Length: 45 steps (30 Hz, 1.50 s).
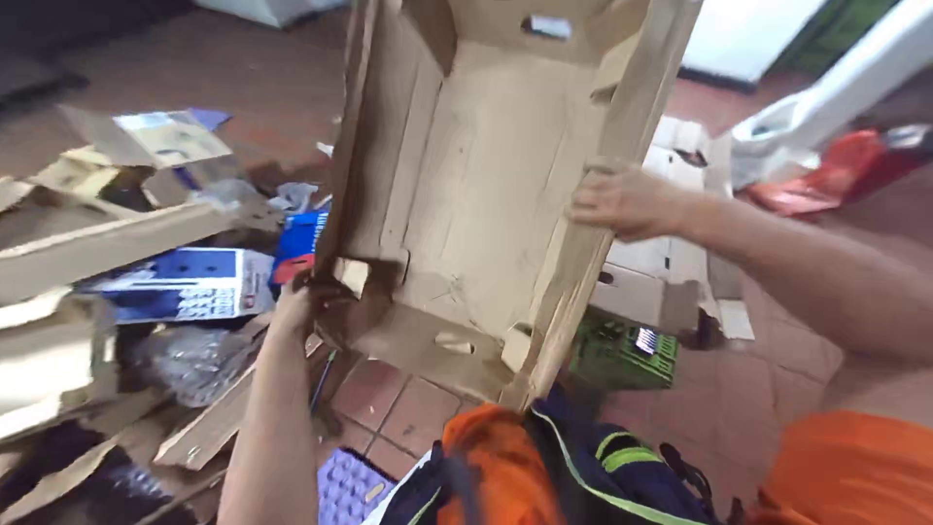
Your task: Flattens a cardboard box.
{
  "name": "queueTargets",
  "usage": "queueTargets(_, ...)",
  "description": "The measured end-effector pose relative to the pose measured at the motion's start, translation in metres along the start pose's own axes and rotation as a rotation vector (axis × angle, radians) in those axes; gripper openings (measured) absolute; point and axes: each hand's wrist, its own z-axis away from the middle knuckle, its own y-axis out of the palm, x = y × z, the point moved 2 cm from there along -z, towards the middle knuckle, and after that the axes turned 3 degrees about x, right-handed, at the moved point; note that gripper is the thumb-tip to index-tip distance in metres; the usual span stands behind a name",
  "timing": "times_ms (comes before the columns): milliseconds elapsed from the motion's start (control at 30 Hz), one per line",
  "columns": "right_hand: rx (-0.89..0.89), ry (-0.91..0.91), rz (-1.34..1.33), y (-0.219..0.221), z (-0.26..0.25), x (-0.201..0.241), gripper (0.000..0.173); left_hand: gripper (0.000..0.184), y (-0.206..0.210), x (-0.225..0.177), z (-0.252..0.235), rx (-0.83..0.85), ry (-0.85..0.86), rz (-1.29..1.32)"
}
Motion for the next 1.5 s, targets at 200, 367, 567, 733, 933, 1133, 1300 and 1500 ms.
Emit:
queueTargets(200, 0.184, 0.4, 0.083, 0.057, 0.211, -0.169, 0.041, 0.092, 0.166, -0.194, -0.005, 0.256, 0.256, -0.184)
queueTargets(367, 0.131, 1.143, -0.068, 0.167, 0.319, -0.217, 0.059, 0.08, 0.281, -0.23, -0.028, 0.5, 0.253, -0.386)
queueTargets(567, -0.239, 1.561, -0.958, 0.238, 0.282, -0.159, 0.052, 0.055, 0.35, -0.177, -0.121, 0.482, 0.283, -0.814)
queueTargets(733, -0.115, 1.738, -0.934, 0.184, 0.213, -0.095, 0.105, 0.057, 0.375, -0.194, -0.125, 0.41, 0.306, -1.045)
queueTargets(933, 0.027, 1.829, -0.773, 0.182, 0.195, -0.083, 0.078, 0.055, 0.48, -0.221, -0.076, 0.61, 0.704, -0.989)
queueTargets(1133, 0.018, 2.151, -1.038, 0.189, 0.349, -0.048, 0.037, 0.062, 0.475, -0.125, -0.099, 0.815, 0.654, -1.198)
queueTargets(1300, 0.468, 2.197, -0.949, 0.264, 0.381, 0.018, 0.054, 0.059, 0.478, -0.103, -0.087, 0.598, 0.701, -1.218)
queueTargets(1500, 0.488, 2.048, -0.622, 0.282, 0.391, 0.038, 0.066, 0.061, 0.483, -0.088, -0.084, 0.439, 0.75, -1.121)
